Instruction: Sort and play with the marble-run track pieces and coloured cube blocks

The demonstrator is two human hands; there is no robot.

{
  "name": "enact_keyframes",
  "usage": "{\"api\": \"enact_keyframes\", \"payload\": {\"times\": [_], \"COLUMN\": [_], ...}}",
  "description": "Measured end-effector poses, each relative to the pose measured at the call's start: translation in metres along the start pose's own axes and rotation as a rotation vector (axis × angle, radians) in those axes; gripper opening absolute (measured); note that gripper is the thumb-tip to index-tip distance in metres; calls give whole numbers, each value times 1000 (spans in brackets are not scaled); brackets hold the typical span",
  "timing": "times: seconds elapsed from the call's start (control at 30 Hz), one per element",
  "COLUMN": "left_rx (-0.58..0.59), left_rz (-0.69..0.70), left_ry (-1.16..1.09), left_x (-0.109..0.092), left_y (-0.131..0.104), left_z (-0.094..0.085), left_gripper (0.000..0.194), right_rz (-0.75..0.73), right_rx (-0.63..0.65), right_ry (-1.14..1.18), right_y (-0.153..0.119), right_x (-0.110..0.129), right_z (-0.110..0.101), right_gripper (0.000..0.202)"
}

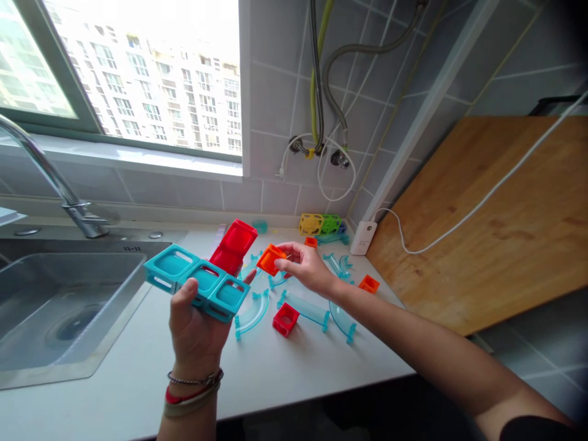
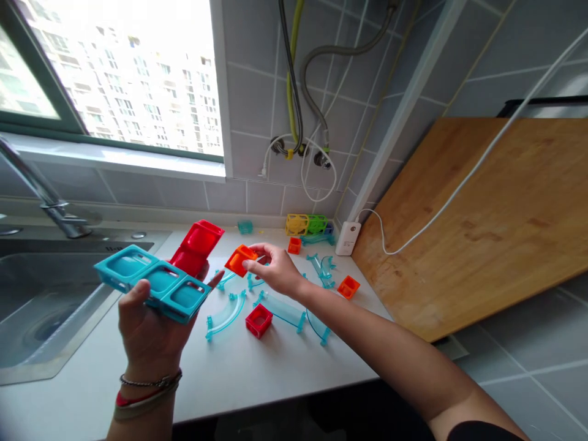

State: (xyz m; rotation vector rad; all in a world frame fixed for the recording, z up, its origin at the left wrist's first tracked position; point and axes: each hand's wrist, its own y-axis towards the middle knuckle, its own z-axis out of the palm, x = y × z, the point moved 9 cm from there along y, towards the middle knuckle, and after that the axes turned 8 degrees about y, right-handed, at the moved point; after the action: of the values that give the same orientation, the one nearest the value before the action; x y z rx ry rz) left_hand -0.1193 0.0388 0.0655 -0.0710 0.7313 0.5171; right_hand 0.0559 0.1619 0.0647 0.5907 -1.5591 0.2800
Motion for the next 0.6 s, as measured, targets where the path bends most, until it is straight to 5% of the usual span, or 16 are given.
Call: {"api": "enact_keyframes", "payload": {"times": [0.13,0.3,0.47,0.6], "left_rx": [-29,-87,-108,-75], "left_rz": [54,8,-88,-141], "left_ry": [29,64,94,151], "left_x": [-18,-13,3,15], "left_y": [2,6,11,13], "left_z": [-13,-25,-30,-33], "left_gripper": [17,24,34,28], "right_rz": [-124,72,171,30], "right_rx": [-126,-230,-213,-175], "right_ry": [-383,-672,-686,-641], "right_y": [62,120,130,114], "right_x": [-4,-61,-95,-63], "right_z": [-5,-17,-23,-12], "right_gripper": [50,43,45,46]}}
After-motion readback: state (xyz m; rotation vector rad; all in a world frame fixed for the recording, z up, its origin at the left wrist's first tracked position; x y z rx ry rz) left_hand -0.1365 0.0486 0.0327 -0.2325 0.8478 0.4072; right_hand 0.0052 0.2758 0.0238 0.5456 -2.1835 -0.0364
